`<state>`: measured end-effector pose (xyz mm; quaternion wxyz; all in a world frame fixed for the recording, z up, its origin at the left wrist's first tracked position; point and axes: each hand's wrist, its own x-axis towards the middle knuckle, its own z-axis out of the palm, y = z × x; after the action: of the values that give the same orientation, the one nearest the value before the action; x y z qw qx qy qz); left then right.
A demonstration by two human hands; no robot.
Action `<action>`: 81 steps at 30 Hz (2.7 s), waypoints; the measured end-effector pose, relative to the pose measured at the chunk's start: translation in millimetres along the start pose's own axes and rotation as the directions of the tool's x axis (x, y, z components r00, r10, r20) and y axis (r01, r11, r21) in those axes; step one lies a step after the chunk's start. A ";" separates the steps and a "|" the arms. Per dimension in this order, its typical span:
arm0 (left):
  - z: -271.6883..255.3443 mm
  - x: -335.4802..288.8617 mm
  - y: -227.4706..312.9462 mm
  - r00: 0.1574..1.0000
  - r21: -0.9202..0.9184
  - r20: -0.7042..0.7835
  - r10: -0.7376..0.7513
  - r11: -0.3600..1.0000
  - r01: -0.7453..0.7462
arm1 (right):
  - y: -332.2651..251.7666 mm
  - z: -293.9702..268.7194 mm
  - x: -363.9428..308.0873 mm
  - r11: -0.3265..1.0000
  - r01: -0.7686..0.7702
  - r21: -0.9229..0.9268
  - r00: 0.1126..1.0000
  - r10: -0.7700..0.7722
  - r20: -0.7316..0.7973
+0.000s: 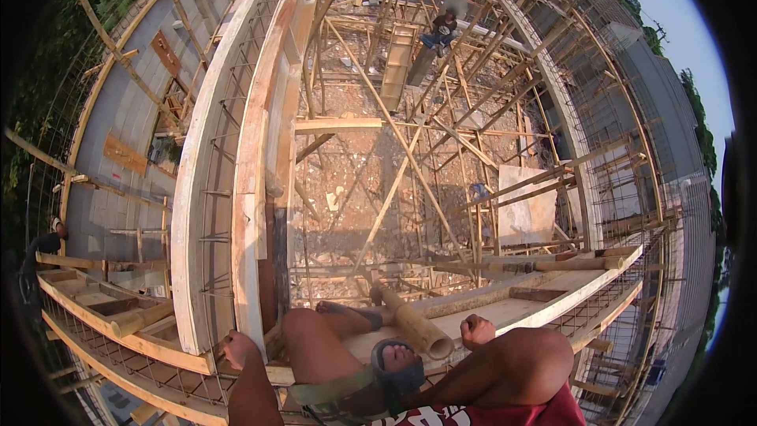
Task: The person sits on a wooden beam at a construction site and repeatedly adjusts a long wooden plank that is part of the formwork. They hold and reposition the plank with both hands, occasionally shifting their body to maintain balance.
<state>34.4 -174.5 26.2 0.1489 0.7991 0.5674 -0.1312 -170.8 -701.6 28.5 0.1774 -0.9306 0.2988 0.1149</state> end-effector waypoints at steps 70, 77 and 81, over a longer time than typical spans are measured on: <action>-4.9 -2.6 3.0 1.000 0.062 0.014 -0.014 0.998 0.013 | 0.0 -0.6 -0.9 0.999 -0.019 -0.032 0.998 0.020 0.052; -5.1 -5.6 3.0 0.999 0.044 -0.046 -0.019 0.999 0.021 | -3.6 -2.7 0.3 0.997 -0.027 -0.067 0.998 0.031 0.059; 2.3 1.5 -11.3 0.999 0.090 -0.038 -0.038 0.995 0.042 | -7.9 -3.8 1.0 0.995 -0.043 -0.090 0.995 0.051 0.088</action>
<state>24.2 -170.5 22.5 0.0993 0.7958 0.5794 -0.1452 -164.8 -697.6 33.7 0.1469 -0.9241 0.3069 0.1740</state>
